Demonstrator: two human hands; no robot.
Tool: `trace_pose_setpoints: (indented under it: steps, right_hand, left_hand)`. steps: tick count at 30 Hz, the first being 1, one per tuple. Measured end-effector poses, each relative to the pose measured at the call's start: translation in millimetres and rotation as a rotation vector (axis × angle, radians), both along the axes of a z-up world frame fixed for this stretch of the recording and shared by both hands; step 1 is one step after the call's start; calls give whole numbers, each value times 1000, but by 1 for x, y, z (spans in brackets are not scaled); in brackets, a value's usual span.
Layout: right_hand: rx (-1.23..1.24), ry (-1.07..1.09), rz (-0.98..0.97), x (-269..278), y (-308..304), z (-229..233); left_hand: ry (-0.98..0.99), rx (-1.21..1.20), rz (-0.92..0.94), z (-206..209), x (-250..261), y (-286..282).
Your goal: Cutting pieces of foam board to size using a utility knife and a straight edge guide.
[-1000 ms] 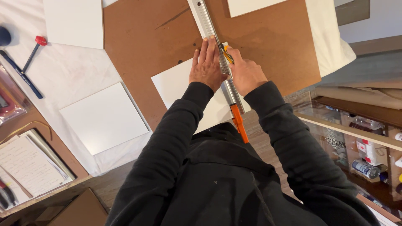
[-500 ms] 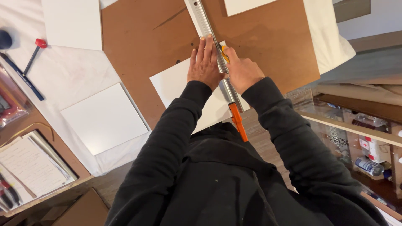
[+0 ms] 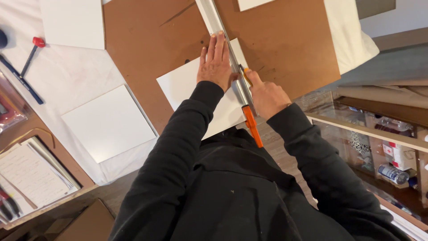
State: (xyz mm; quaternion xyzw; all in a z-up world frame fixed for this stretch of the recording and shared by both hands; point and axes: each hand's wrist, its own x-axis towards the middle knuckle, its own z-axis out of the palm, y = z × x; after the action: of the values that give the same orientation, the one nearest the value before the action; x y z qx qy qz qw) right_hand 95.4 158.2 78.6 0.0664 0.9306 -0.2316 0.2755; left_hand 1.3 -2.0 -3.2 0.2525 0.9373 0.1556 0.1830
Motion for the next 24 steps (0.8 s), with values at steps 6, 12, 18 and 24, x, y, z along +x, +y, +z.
trace_pose_setpoints:
  steps: [6, 12, 18, 24]
  right_hand:
    - [-14, 6, -23, 27, -1, 15]
    - [-38, 37, 6, 63, 6, 10]
    - [-9, -10, -23, 87, 5, 14]
    - [8, -51, -44, 114, 9, 7]
  left_hand:
    - [3, -31, -5, -7, 1, 3]
    - [-17, -59, 3, -4, 0, 4]
    - [-4, -69, -13, -9, 0, 4]
    - [-14, -80, -25, -10, -1, 4]
